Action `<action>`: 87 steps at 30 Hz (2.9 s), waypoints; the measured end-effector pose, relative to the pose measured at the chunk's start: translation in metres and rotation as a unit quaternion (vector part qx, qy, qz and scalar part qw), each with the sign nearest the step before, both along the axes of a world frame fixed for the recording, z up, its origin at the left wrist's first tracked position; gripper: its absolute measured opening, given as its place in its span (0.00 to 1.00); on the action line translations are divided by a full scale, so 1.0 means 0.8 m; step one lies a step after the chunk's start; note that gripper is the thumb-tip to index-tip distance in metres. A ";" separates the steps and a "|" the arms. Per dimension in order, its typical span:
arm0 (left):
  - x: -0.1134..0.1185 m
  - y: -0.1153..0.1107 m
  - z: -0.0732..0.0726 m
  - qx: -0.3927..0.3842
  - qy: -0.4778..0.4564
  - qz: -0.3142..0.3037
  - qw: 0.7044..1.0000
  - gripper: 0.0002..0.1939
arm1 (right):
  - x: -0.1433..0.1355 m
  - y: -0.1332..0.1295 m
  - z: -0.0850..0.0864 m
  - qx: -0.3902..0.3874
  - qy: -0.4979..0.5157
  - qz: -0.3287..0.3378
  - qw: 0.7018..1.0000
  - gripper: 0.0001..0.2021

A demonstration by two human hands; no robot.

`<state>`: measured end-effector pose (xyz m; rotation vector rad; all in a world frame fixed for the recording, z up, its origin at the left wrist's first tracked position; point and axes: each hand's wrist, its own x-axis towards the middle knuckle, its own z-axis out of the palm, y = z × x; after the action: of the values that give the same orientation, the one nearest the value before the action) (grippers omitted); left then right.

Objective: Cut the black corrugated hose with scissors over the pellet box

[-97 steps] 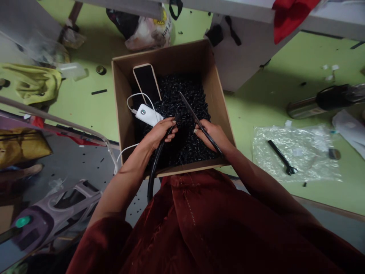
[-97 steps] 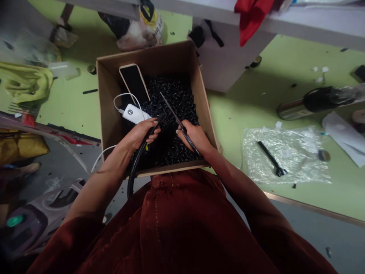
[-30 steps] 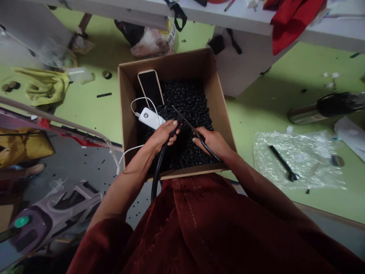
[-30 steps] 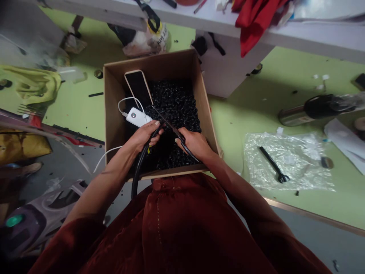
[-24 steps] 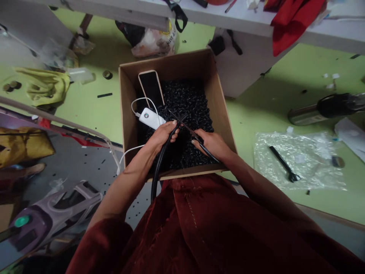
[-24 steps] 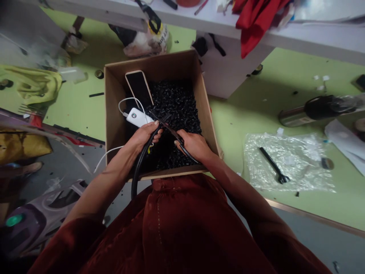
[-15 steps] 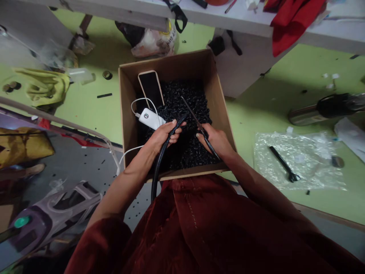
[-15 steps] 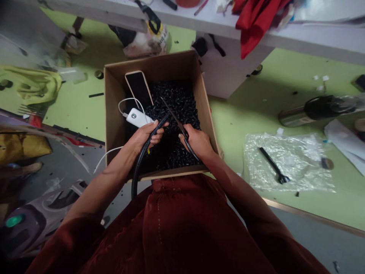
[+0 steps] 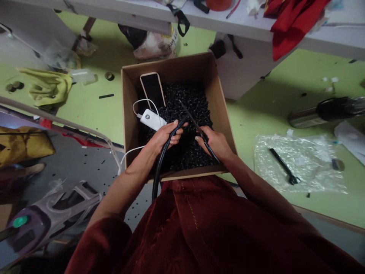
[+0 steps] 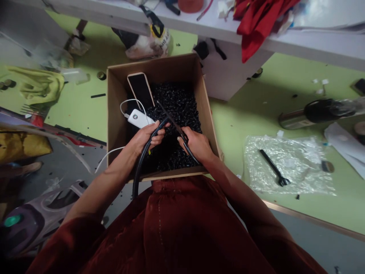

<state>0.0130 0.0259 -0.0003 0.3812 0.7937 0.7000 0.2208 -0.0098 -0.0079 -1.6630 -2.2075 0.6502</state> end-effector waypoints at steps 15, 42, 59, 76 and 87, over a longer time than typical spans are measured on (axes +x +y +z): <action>-0.010 -0.006 0.017 0.055 -0.042 -0.054 0.996 0.21 | 0.001 0.002 -0.002 -0.006 0.013 -0.027 1.000 0.16; 0.005 -0.011 0.008 0.142 0.158 -0.080 0.974 0.08 | 0.000 0.000 -0.001 -0.042 -0.029 0.056 0.997 0.16; 0.008 -0.013 0.004 0.172 0.235 -0.079 0.953 0.03 | 0.002 0.002 -0.005 -0.059 -0.080 0.025 0.995 0.16; 0.000 -0.011 0.012 0.210 0.232 -0.006 0.950 0.19 | 0.004 0.004 -0.003 -0.105 0.061 0.014 0.992 0.23; -0.002 -0.011 0.017 0.222 0.231 -0.038 0.946 0.22 | 0.003 0.002 0.005 -0.139 0.077 0.046 0.986 0.24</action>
<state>0.0112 0.0173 0.0136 1.0079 1.0548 0.7261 0.2234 -0.0083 -0.0039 -1.5799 -2.1708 1.1159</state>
